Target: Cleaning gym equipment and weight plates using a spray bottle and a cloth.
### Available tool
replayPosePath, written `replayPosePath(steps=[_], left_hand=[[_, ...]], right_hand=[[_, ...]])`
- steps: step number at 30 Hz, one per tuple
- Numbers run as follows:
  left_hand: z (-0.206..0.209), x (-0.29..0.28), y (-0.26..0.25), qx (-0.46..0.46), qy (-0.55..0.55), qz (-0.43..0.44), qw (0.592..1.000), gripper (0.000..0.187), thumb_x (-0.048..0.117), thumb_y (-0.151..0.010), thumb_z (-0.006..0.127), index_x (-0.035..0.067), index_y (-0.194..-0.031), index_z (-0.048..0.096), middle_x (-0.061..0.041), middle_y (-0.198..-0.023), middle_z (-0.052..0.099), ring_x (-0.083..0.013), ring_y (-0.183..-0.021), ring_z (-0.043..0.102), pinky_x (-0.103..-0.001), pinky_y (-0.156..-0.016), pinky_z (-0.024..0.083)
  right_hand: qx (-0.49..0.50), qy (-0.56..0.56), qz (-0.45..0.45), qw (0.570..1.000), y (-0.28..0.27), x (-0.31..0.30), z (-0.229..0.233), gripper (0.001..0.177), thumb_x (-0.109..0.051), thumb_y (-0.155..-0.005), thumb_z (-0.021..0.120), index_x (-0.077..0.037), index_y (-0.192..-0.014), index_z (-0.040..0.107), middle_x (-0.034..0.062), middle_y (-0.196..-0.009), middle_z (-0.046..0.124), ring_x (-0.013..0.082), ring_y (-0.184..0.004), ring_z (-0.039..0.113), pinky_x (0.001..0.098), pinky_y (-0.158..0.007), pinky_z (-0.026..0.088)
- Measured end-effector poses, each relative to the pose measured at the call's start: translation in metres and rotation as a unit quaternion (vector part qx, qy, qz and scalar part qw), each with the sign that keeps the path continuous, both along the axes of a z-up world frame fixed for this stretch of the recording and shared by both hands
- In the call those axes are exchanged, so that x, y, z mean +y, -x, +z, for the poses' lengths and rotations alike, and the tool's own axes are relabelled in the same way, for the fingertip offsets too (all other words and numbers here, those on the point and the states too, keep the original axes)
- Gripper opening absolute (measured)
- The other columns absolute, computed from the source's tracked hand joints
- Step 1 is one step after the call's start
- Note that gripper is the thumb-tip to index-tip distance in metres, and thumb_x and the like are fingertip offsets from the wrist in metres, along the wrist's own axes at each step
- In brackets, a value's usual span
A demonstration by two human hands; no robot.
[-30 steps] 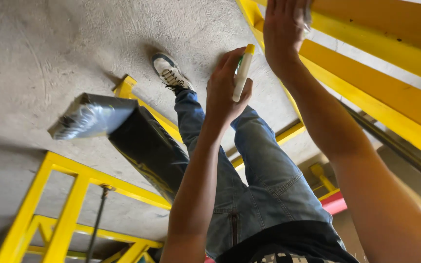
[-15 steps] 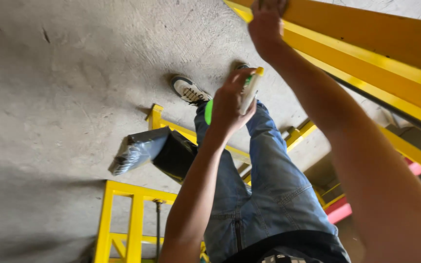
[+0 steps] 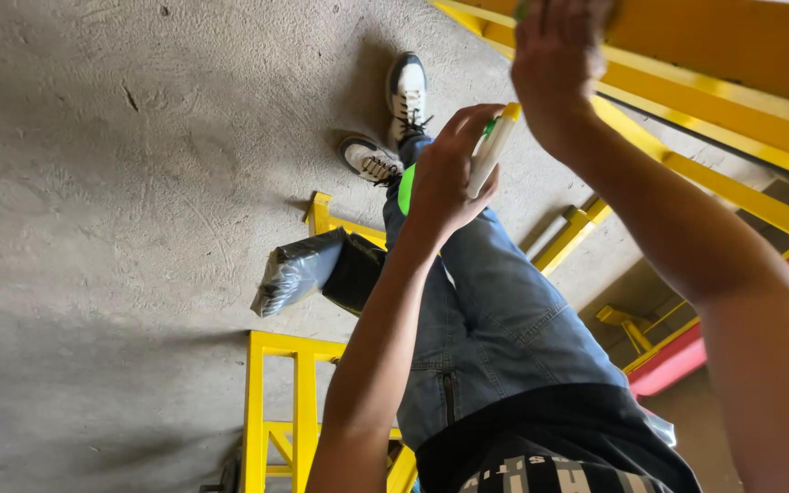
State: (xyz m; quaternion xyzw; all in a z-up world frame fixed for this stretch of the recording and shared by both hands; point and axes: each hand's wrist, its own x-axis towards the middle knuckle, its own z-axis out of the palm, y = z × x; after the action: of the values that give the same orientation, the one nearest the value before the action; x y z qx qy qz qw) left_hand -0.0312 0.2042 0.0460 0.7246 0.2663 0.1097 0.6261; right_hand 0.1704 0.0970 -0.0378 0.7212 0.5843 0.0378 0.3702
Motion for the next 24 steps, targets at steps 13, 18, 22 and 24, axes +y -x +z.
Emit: replayPosePath(steps=[13,18,22,24], left_hand=[[0.006,0.043,-0.021,0.086,0.008,-0.103,0.991,0.062,0.005,-0.082,0.07,0.014,-0.141,0.054,-0.012,-0.132,0.064,-0.0319,-0.103,0.072,-0.039,-0.091,0.058],[0.017,0.07,-0.045,0.055,-0.017,-0.094,0.994,0.059,0.004,-0.082,0.069,0.014,-0.139,0.056,-0.011,-0.134,0.064,-0.0339,-0.111,0.069,-0.041,-0.096,0.057],[0.02,0.084,-0.058,0.043,-0.013,-0.124,0.991,0.058,0.003,-0.083,0.069,0.014,-0.139,0.056,-0.011,-0.135,0.064,-0.0352,-0.113,0.069,-0.042,-0.097,0.057],[0.022,0.093,-0.063,0.03,0.001,-0.141,0.989,0.059,0.004,-0.082,0.07,0.012,-0.138,0.056,-0.012,-0.135,0.064,-0.0361,-0.112,0.068,-0.042,-0.096,0.057]], right_hand=[[0.18,0.007,-0.069,0.981,-0.007,0.033,0.048,0.033,-0.019,-0.076,0.074,-0.006,-0.105,0.081,0.0179,-0.134,0.064,0.0386,-0.139,0.051,0.0515,-0.118,0.03],[0.183,-0.039,-0.099,0.977,0.0,0.015,0.069,0.035,-0.016,-0.084,0.07,0.0,-0.113,0.079,0.0238,-0.14,0.061,0.0395,-0.141,0.051,0.0522,-0.125,0.029],[0.133,-0.127,-0.139,0.973,0.003,0.007,-0.022,0.035,-0.013,-0.096,0.066,0.008,-0.124,0.07,0.0271,-0.145,0.057,0.0462,-0.138,0.048,0.0549,-0.125,0.028],[0.113,-0.142,-0.161,0.97,0.001,0.012,-0.063,0.045,-0.016,-0.092,0.065,0.01,-0.129,0.068,0.0291,-0.144,0.056,0.0503,-0.138,0.048,0.0555,-0.121,0.029]])
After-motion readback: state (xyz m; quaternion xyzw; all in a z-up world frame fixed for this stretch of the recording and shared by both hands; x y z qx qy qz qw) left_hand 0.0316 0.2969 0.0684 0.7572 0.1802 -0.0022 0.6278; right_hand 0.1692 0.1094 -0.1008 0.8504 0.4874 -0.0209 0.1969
